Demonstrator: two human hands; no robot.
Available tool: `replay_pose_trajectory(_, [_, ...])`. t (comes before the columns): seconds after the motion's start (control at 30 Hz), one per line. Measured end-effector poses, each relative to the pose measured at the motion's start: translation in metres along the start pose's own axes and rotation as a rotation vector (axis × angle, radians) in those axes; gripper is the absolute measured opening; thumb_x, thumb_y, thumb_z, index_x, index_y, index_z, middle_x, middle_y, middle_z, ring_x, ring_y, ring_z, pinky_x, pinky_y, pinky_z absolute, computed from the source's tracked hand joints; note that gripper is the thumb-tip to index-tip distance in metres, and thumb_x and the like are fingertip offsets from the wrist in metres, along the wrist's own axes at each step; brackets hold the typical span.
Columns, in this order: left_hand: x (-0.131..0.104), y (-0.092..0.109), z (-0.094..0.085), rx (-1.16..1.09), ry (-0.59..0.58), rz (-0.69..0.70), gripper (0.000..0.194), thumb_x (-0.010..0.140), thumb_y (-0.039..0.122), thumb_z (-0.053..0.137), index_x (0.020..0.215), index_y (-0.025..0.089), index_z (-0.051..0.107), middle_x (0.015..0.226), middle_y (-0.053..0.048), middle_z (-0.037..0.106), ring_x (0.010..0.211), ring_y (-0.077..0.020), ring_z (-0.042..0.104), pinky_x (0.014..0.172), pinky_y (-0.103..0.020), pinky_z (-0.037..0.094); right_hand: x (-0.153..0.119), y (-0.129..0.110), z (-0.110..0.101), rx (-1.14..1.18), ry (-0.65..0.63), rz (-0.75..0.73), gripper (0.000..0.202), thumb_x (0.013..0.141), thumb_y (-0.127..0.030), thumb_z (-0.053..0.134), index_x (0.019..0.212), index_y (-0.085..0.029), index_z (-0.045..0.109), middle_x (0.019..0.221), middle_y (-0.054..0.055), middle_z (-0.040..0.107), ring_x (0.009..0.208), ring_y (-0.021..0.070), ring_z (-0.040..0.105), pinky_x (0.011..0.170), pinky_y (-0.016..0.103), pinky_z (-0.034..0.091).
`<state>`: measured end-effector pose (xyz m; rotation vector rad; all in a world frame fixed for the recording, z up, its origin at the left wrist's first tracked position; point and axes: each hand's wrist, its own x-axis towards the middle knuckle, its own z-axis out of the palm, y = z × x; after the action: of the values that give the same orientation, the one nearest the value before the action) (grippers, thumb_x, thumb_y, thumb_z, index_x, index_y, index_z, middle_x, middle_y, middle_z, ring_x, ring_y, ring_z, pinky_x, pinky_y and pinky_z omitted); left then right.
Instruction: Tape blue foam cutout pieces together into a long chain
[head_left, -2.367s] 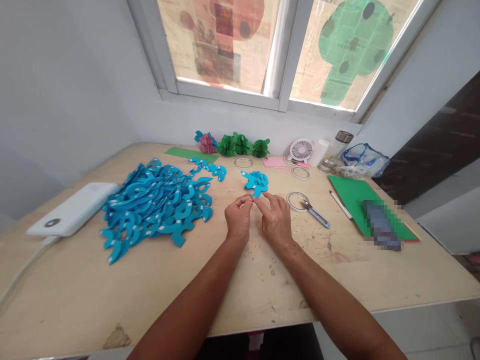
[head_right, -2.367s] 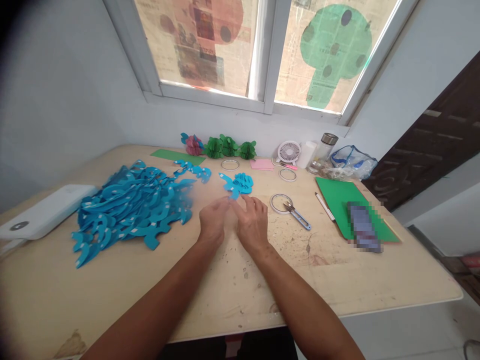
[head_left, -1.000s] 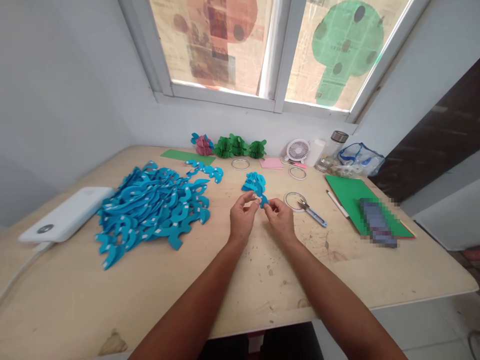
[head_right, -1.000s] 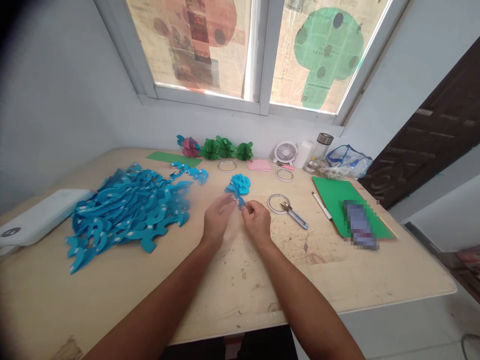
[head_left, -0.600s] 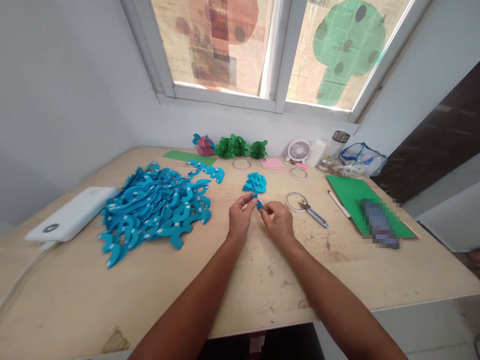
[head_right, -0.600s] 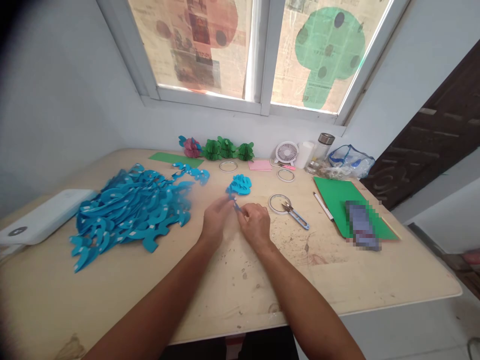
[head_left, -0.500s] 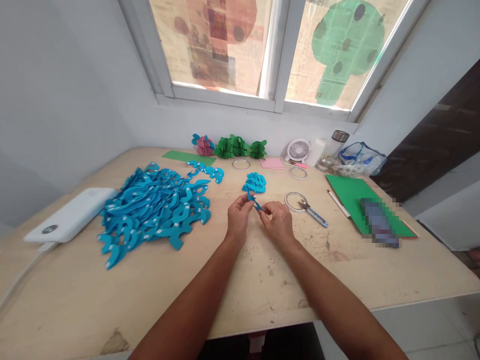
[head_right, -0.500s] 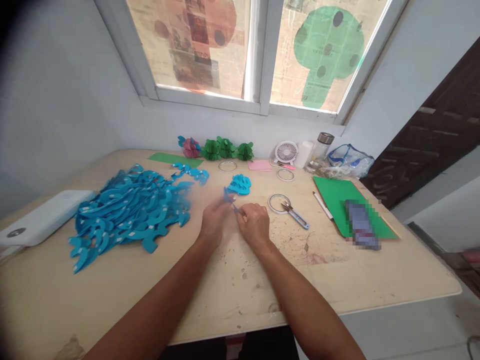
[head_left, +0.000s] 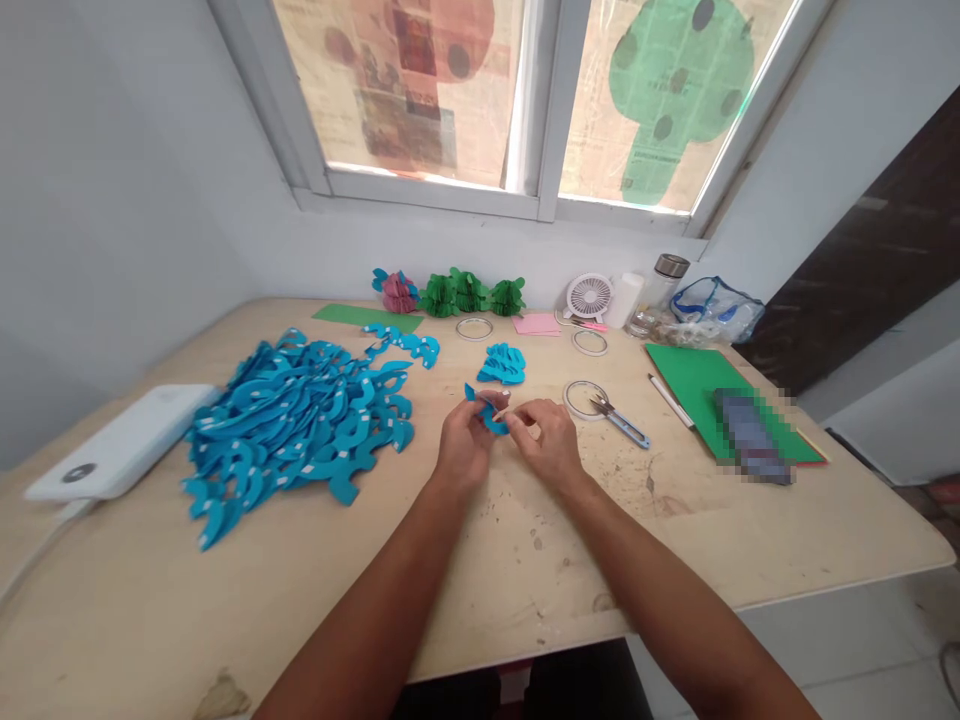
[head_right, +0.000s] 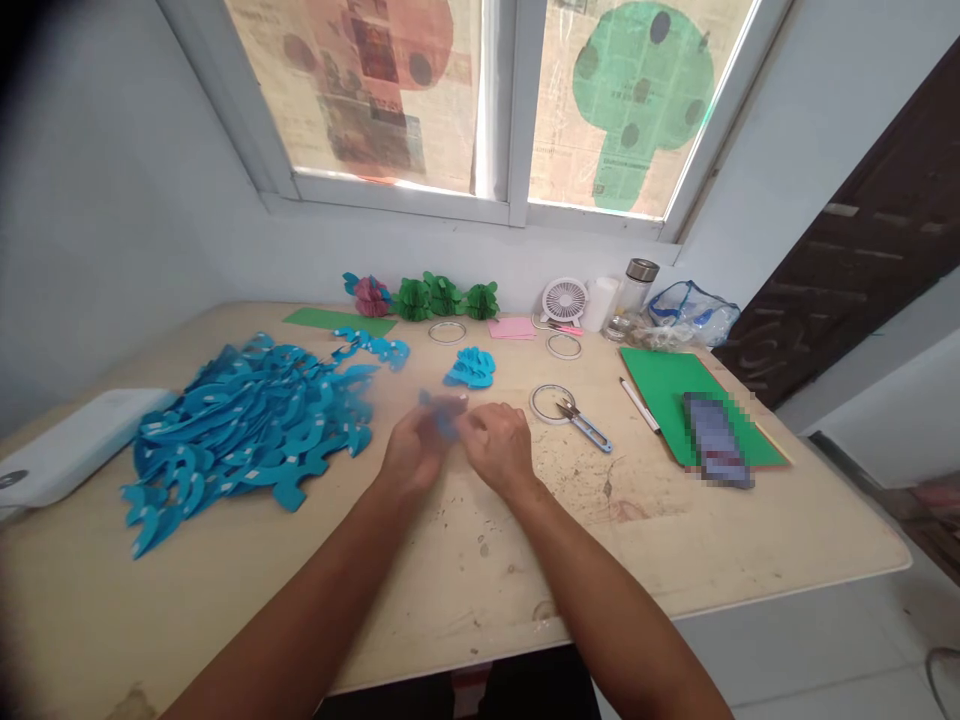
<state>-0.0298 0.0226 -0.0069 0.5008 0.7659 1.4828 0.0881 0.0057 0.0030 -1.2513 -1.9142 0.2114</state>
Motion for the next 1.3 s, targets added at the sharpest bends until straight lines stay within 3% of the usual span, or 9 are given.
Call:
replay_pose_trajectory(0.17, [-0.001, 0.002, 0.001, -0.092, 0.025, -0.121, 0.010, 0.066, 0.019, 0.055, 0.068, 0.014, 0.065, 0.079, -0.008, 0.068, 0.080, -0.0195, 0.062, 0.077, -0.034, 0.048, 0.004, 0.014, 0.001, 0.179, 0.132, 0.211, 0.022, 0.083, -0.029, 0.045, 0.076, -0.018, 0.063, 0.073, 0.002, 0.064, 0.069, 0.0147, 0.055, 0.067, 0.027, 0.040])
replay_pose_trajectory(0.27, [-0.003, 0.001, 0.002, -0.110, 0.038, -0.148, 0.010, 0.069, 0.019, 0.054, 0.065, 0.016, 0.063, 0.080, -0.009, 0.068, 0.080, -0.0202, 0.062, 0.076, -0.036, 0.049, 0.006, 0.026, 0.006, 0.261, 0.122, 0.284, 0.022, 0.080, -0.029, 0.046, 0.084, -0.017, 0.064, 0.078, 0.003, 0.065, 0.069, 0.0151, 0.056, 0.064, 0.026, 0.043])
replay_pose_trajectory(0.43, [-0.002, 0.000, 0.003, -0.124, 0.033, -0.158, 0.009, 0.070, 0.018, 0.056, 0.065, 0.014, 0.063, 0.077, -0.009, 0.068, 0.078, -0.0197, 0.063, 0.076, -0.035, 0.050, 0.005, 0.033, 0.013, 0.293, 0.041, 0.284, 0.023, 0.077, -0.028, 0.049, 0.090, -0.018, 0.065, 0.088, 0.005, 0.066, 0.070, 0.0145, 0.057, 0.066, 0.027, 0.045])
replay_pose_trajectory(0.67, [0.000, -0.003, 0.002, -0.103, -0.002, -0.138, 0.007, 0.068, 0.019, 0.061, 0.070, 0.013, 0.061, 0.076, -0.009, 0.068, 0.077, -0.0197, 0.064, 0.076, -0.034, 0.049, 0.005, 0.029, 0.011, 0.204, 0.022, 0.314, 0.015, 0.074, -0.029, 0.053, 0.075, -0.019, 0.063, 0.077, 0.002, 0.065, 0.070, 0.0151, 0.055, 0.066, 0.027, 0.042])
replay_pose_trajectory(0.93, [-0.003, -0.003, 0.004, -0.001, -0.020, -0.080, 0.021, 0.059, 0.025, 0.069, 0.073, 0.011, 0.062, 0.072, -0.009, 0.068, 0.070, -0.0189, 0.063, 0.071, -0.031, 0.048, 0.005, 0.028, 0.010, 0.175, -0.002, 0.329, 0.012, 0.074, -0.027, 0.051, 0.068, -0.020, 0.057, 0.069, 0.000, 0.061, 0.066, 0.0137, 0.052, 0.062, 0.024, 0.039])
replay_pose_trajectory(1.13, [-0.002, -0.005, 0.005, 0.118, 0.033, -0.016, 0.024, 0.058, 0.027, 0.069, 0.074, 0.010, 0.063, 0.071, -0.005, 0.066, 0.064, -0.0135, 0.059, 0.063, -0.025, 0.045, 0.005, 0.032, 0.014, 0.301, -0.069, 0.393, 0.010, 0.071, -0.027, 0.051, 0.067, -0.019, 0.056, 0.065, -0.001, 0.059, 0.058, 0.0118, 0.049, 0.056, 0.023, 0.038])
replay_pose_trajectory(1.3, [-0.001, -0.005, 0.003, 0.289, 0.085, 0.030, 0.026, 0.059, 0.033, 0.069, 0.072, 0.011, 0.063, 0.065, -0.003, 0.063, 0.057, -0.0105, 0.055, 0.056, -0.023, 0.042, 0.009, 0.032, 0.010, 0.423, -0.014, 0.423, 0.012, 0.069, -0.029, 0.053, 0.067, -0.017, 0.056, 0.061, -0.002, 0.056, 0.054, 0.0106, 0.046, 0.054, 0.023, 0.038])
